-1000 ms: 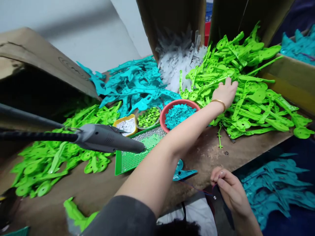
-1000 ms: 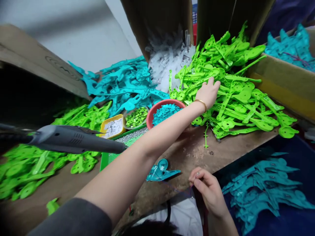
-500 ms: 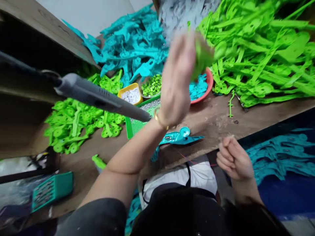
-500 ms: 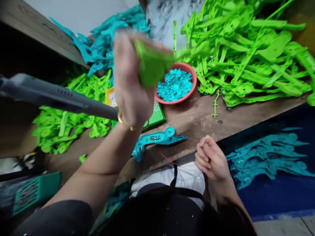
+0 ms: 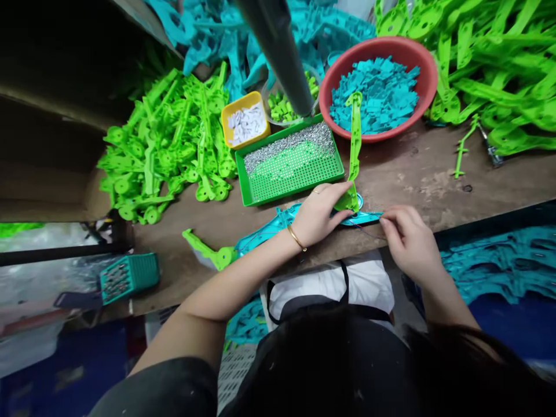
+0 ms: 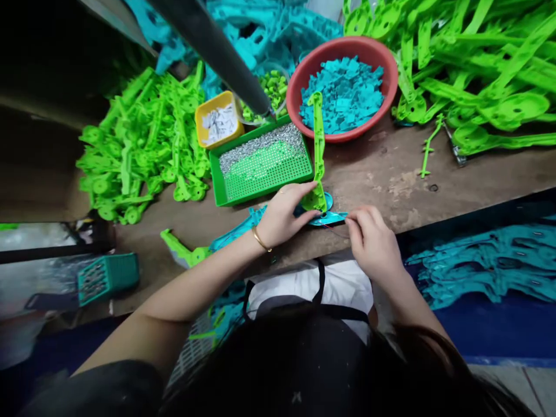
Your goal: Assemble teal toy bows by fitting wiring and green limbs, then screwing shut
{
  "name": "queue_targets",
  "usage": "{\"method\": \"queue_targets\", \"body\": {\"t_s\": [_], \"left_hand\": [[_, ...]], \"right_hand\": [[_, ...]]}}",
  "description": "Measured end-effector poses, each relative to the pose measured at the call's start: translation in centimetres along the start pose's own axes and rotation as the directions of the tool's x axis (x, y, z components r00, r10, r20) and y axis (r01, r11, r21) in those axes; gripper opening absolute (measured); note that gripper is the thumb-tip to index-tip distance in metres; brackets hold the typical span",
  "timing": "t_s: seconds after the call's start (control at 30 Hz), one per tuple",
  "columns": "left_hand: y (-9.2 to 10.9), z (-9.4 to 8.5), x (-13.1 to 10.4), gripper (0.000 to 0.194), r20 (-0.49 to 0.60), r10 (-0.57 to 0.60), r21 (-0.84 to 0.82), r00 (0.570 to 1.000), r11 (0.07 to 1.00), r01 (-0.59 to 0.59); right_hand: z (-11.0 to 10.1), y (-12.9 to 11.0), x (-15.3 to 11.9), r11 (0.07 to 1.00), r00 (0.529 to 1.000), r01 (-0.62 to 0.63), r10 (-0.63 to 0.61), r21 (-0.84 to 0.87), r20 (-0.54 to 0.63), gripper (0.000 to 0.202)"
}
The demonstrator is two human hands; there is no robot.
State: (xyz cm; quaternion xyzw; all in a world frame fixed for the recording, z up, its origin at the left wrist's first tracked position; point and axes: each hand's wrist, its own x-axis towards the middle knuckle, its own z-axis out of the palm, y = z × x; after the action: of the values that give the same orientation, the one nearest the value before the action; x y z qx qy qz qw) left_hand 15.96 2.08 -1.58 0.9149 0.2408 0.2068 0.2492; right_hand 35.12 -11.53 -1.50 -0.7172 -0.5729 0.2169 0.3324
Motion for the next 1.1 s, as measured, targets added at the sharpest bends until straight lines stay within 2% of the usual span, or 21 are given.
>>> {"method": "queue_targets", "body": {"t_s": [0.13,0.3,0.4,0.53,0.63,0.73,0.9,1.0,1.1], "left_hand": [[0.6,-0.2,-1.1,0.055,0.081,0.024,-0.141,0.996,0.990,-0.012],[0.1,-0.6,-1.1,0.044,0.180,0.095,-0.199,0.979,0.978,-0.058],[-0.6,-1.0,-0.6,0.047,0.239,0.135,-0.251,0.961,0.965,-0.073],[-1.2,-1.3,-0.3,0.052,0.265,0.211,-0.320,0.941,0.940,-0.121],[-1.2,-1.4,-0.3,0.052,0.317,0.193,-0.312,0.929,0.946,-0.090],[-1.1,-1.7,0.0,0.053,0.403,0.172,-0.287,0.899,0.957,-0.055],[-1.5,-2.1,0.5,0.051,0.468,0.206,-0.319,0.860,0.946,-0.053],[-1.0,-1.8,0.2,0.053,0.450,0.165,-0.294,0.878,0.955,-0.029],[0.4,-1.4,-0.7,0.055,0.364,0.016,-0.165,0.931,0.985,0.048]], "right_hand": [[-0.2,-0.8,-2.4,0.998,0.995,0.043,-0.047,0.048,0.089,0.010],[0.8,-0.9,-4.1,0.998,0.999,0.047,-0.048,0.046,0.018,0.006],[1.0,-0.9,-4.4,0.999,0.998,0.048,-0.049,0.006,0.035,0.006],[1.1,-1.0,-4.7,0.999,0.996,0.053,-0.053,0.002,0.070,0.006],[1.4,-1.1,-4.7,0.998,0.997,0.056,-0.057,0.025,0.051,0.005],[1.5,-1.1,-4.7,0.997,0.997,0.026,-0.031,0.067,0.076,0.007],[1.6,-0.8,-4.6,0.997,0.995,-0.010,0.002,0.073,0.104,0.009],[1.7,-0.6,-4.6,0.995,0.993,0.018,-0.029,0.096,0.114,0.007],[1.9,-0.5,-4.7,0.993,0.993,0.025,-0.037,0.116,0.109,0.004]]}}
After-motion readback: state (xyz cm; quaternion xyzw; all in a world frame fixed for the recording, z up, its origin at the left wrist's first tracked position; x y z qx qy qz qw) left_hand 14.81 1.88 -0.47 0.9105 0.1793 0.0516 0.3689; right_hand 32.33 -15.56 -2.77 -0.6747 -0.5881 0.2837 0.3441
